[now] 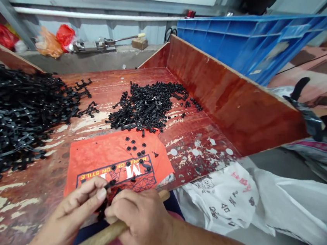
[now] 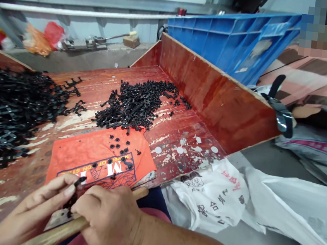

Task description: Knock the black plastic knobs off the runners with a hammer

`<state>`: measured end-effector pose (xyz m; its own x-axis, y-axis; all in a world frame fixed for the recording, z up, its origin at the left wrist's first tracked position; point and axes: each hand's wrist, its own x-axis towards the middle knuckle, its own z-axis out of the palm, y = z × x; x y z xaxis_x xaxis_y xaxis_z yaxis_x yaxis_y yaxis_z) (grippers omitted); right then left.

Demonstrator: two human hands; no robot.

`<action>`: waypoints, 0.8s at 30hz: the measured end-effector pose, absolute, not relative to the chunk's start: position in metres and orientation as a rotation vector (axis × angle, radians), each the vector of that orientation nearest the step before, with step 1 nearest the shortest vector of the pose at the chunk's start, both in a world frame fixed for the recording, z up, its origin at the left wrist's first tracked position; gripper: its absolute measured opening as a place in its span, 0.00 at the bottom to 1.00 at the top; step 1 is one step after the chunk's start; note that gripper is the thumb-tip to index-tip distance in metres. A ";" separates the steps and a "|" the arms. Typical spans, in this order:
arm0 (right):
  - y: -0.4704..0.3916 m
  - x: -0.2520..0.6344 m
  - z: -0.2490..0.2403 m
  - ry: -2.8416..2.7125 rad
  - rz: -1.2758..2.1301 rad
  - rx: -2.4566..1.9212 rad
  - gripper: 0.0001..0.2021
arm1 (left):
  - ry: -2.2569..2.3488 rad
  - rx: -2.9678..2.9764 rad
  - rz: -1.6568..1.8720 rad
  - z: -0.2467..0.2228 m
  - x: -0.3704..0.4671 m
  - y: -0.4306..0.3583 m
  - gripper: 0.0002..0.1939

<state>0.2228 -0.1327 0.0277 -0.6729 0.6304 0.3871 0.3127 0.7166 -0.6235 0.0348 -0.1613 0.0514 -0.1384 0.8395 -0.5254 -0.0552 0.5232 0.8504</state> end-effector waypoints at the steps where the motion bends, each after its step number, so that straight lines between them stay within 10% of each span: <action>1: -0.132 0.223 0.026 -2.348 0.685 -0.720 0.04 | 1.528 0.661 0.940 0.052 0.037 -0.160 0.20; 24: -0.117 0.308 0.042 -2.024 1.431 -1.309 0.14 | 1.909 1.465 0.471 0.007 0.004 -0.113 0.23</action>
